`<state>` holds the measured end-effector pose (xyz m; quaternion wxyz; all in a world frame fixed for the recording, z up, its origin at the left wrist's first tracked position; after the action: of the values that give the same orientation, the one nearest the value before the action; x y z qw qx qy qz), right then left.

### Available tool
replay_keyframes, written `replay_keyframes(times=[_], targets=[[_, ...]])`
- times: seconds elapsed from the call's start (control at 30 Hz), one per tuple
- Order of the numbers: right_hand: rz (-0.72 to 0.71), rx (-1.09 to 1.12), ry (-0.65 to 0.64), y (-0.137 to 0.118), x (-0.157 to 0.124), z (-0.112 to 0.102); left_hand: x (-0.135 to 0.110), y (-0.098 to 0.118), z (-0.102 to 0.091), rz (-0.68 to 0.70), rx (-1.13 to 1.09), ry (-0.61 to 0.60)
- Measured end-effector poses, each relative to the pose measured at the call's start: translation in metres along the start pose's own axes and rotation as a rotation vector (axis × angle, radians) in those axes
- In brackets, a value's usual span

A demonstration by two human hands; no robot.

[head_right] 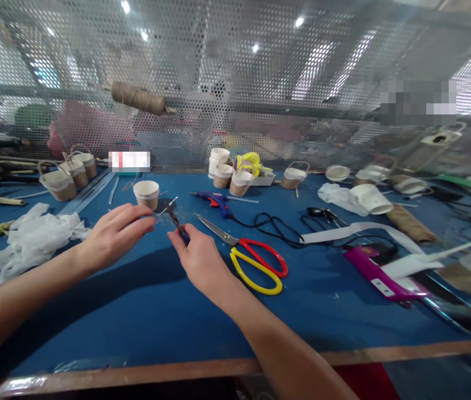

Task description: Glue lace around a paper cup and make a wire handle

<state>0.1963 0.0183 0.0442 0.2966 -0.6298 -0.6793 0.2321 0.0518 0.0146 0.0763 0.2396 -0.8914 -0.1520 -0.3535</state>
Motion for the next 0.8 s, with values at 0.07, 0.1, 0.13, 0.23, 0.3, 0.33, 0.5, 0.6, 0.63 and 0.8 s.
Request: replay_keyframes(times=[0.07,0.1,0.13,0.23,0.3,0.33,0.5,0.6,0.63,0.8], targets=[[-0.009,0.020,-0.003,0.000,0.000,0.001,-0.001,0.000,0.001,-0.004,-0.027,0.047],[-0.011,0.028,-0.003,0.000,0.000,0.002,-0.001,0.000,0.000,-0.030,-0.057,0.078],[-0.011,0.032,-0.003,0.001,-0.001,0.002,-0.001,-0.001,-0.001,-0.082,-0.108,0.106],[-0.011,0.032,0.017,0.000,-0.002,0.002,-0.004,-0.015,0.003,-0.488,-0.434,0.172],[-0.029,0.024,0.053,-0.002,-0.003,0.001,-0.015,-0.025,0.019,-0.933,-0.837,0.203],[-0.044,0.015,0.076,-0.003,-0.003,0.000,-0.021,-0.024,0.030,-1.139,-1.075,0.214],[-0.095,-0.061,0.145,-0.004,-0.003,-0.001,-0.025,-0.007,0.056,-1.506,-1.740,0.204],[-0.065,-0.104,0.135,0.000,0.000,-0.003,-0.028,-0.017,0.047,-1.374,-1.378,0.053],[-0.053,-0.111,0.137,0.001,0.002,-0.004,-0.028,-0.020,0.041,-1.263,-1.157,-0.018],[-0.030,-0.129,0.164,0.001,0.003,-0.009,-0.004,-0.001,0.011,-0.470,-0.180,-0.148]])
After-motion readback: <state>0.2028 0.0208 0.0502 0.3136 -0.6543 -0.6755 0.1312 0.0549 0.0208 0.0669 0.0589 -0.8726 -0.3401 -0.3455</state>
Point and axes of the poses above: each hand's wrist, its own x-axis towards the middle knuckle, its own z-axis out of the palm, y = z × x, the point moved 6 cm from there along x, towards the middle knuckle, and after that the axes turned 4 degrees about z, right-handed, at the moved point
